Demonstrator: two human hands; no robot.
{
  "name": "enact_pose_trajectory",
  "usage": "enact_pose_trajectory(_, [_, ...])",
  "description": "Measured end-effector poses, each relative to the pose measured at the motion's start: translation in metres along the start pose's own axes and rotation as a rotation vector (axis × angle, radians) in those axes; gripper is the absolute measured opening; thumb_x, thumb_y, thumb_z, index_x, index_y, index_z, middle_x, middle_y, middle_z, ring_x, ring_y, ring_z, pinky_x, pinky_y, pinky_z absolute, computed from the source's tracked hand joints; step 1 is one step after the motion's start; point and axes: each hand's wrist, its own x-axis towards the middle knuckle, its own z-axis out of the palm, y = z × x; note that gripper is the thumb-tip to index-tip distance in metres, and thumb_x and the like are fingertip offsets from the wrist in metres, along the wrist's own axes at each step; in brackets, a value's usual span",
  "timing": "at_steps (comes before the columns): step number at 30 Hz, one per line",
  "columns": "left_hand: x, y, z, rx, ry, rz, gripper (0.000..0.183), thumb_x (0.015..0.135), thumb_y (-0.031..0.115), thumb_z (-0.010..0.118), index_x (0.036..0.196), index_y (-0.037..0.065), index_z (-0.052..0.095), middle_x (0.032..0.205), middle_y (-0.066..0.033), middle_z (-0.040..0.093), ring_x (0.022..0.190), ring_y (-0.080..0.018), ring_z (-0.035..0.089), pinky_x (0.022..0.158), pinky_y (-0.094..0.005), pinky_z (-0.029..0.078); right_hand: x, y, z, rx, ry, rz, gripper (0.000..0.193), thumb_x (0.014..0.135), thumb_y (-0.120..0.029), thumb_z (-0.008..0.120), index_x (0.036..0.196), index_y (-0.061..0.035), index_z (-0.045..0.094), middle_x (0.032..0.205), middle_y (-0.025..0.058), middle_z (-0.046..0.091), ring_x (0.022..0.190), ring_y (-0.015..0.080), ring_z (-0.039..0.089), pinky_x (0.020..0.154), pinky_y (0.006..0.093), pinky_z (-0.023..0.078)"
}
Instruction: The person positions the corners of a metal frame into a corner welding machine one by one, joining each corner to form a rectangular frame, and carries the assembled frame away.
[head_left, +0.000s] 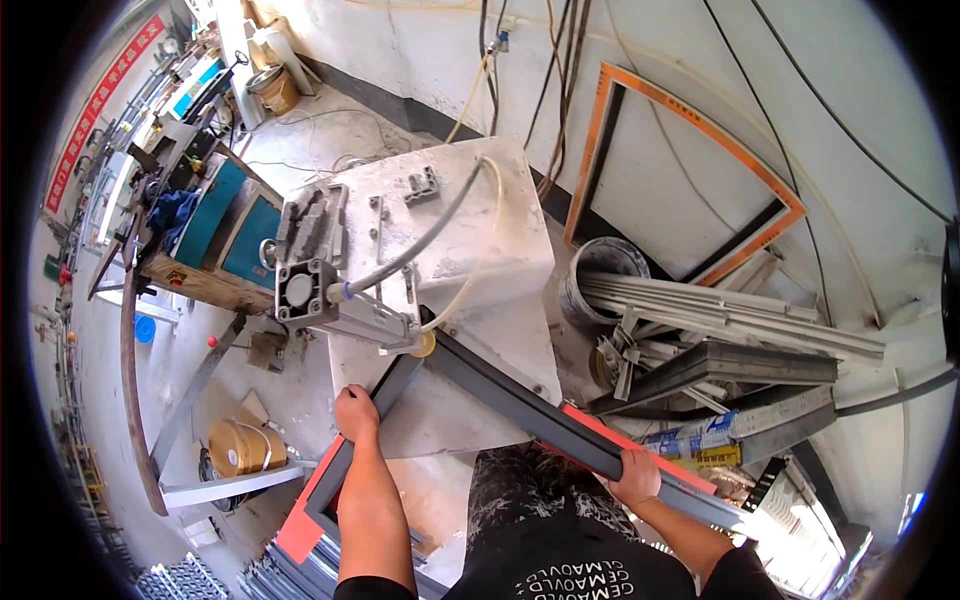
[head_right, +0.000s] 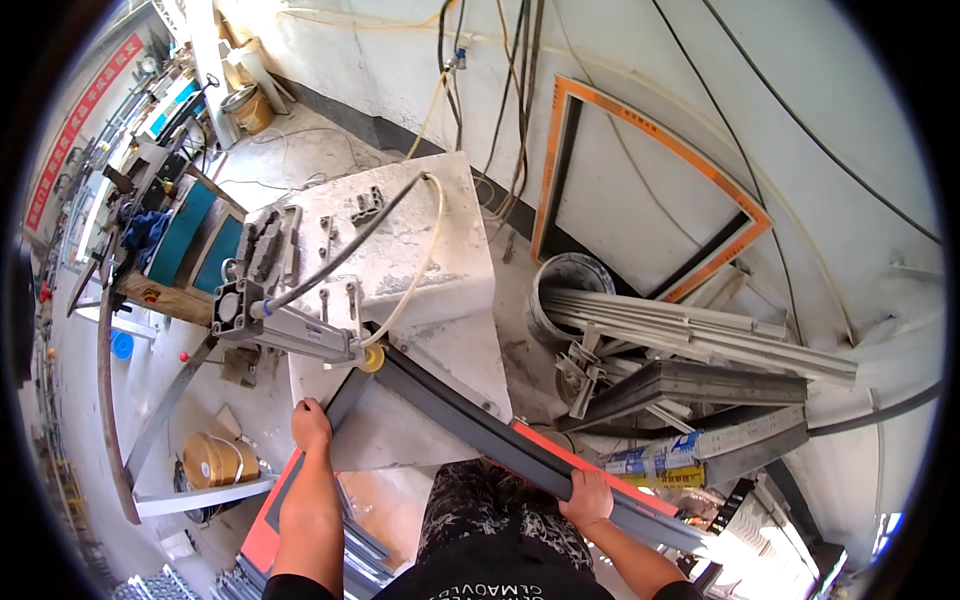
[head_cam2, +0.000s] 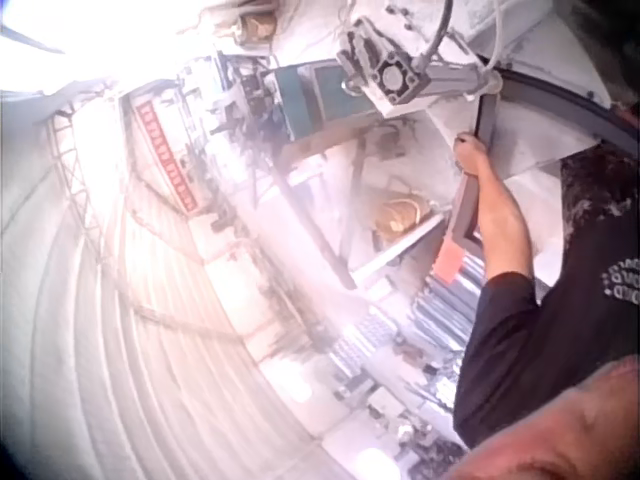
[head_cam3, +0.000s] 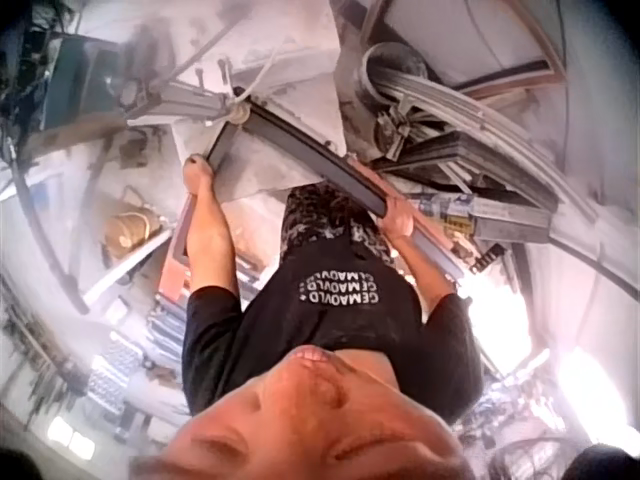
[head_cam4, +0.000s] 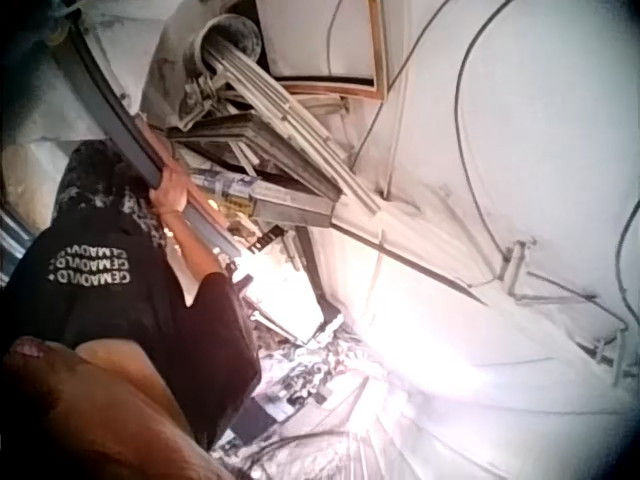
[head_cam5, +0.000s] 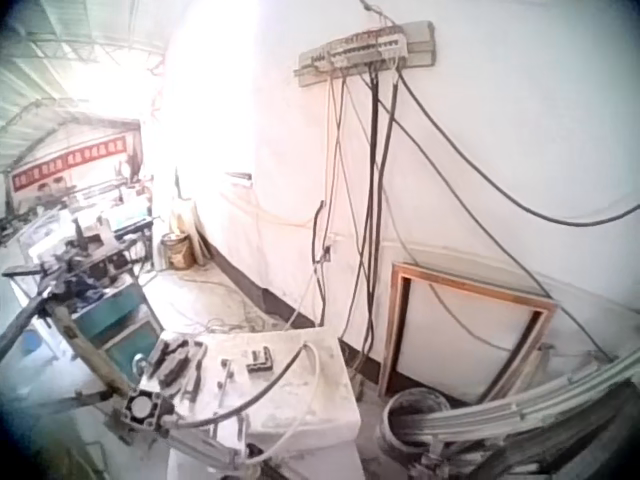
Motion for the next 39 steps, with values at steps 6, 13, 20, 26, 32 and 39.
enact_pose_trajectory(6, [-0.0022, 0.0072, -0.0025, 0.008, -0.038, -0.068, 0.047, 0.096, 0.041, 0.04, 0.103, 0.006, 0.071, 0.108, -0.0208, 0.069, 0.098, -0.046, 0.064, 0.084, -0.0538, 0.051, -0.0014, -0.0001, -0.003, -0.013, 0.032, -0.026, 0.048, 0.058, -0.02, 0.076, 0.101, -0.0056, 0.059, 0.096, 0.0152, 0.06, 0.093, 0.0353, 0.06, 0.081, 0.0453, 0.051])
enact_pose_trajectory(13, [-0.0051, 0.0048, -0.0042, 0.016, -0.041, -0.053, 0.049, 0.096, 0.041, 0.039, 0.104, 0.005, 0.071, 0.108, -0.0213, 0.069, 0.098, -0.0464, 0.064, 0.084, -0.0538, 0.051, -0.0039, 0.0014, -0.0017, -0.022, 0.005, -0.014, 0.048, 0.062, -0.027, 0.079, 0.101, -0.0054, 0.061, 0.097, 0.0148, 0.06, 0.092, 0.0354, 0.06, 0.08, 0.0449, 0.051])
enact_pose_trajectory(20, [-0.0017, 0.003, -0.004, 0.026, -0.042, -0.038, 0.05, 0.096, 0.042, 0.039, 0.104, 0.005, 0.071, 0.108, -0.0215, 0.069, 0.098, -0.0466, 0.064, 0.085, -0.053, 0.05, -0.0022, -0.0013, -0.0023, 0.009, 0.001, -0.005, 0.05, 0.058, -0.02, 0.076, 0.103, -0.0056, 0.059, 0.098, 0.0139, 0.06, 0.094, 0.0343, 0.06, 0.083, 0.0446, 0.05])
enact_pose_trajectory(26, [-0.0037, 0.0065, -0.0039, 0.019, -0.032, -0.043, 0.05, 0.096, 0.042, 0.039, 0.102, 0.004, 0.071, 0.105, -0.0243, 0.069, 0.097, -0.0472, 0.064, 0.085, -0.0526, 0.05, -0.0018, 0.0003, -0.003, -0.011, -0.006, -0.009, 0.05, 0.058, -0.02, 0.076, 0.103, -0.0049, 0.061, 0.099, 0.0141, 0.061, 0.094, 0.0343, 0.06, 0.083, 0.0446, 0.05])
enact_pose_trajectory(32, [-0.0022, 0.004, -0.0003, 0.031, -0.023, -0.034, 0.049, 0.095, 0.042, 0.04, 0.101, 0.006, 0.072, 0.105, -0.0226, 0.07, 0.096, -0.0466, 0.064, 0.084, -0.0529, 0.05, -0.0014, 0.0003, -0.0039, -0.002, -0.003, -0.004, 0.049, 0.058, -0.02, 0.076, 0.102, -0.0045, 0.061, 0.098, 0.014, 0.062, 0.095, 0.0343, 0.06, 0.084, 0.0442, 0.051])
enact_pose_trajectory(39, [-0.0002, 0.0013, 0.0016, 0.028, -0.03, -0.013, 0.049, 0.095, 0.041, 0.039, 0.102, 0.005, 0.072, 0.104, -0.0235, 0.07, 0.096, -0.0469, 0.064, 0.085, -0.0533, 0.05, 0.0006, -0.0018, -0.0085, 0.003, -0.048, 0.021, 0.048, 0.058, -0.02, 0.076, 0.102, -0.005, 0.061, 0.098, 0.0134, 0.062, 0.096, 0.0337, 0.06, 0.084, 0.0438, 0.051])
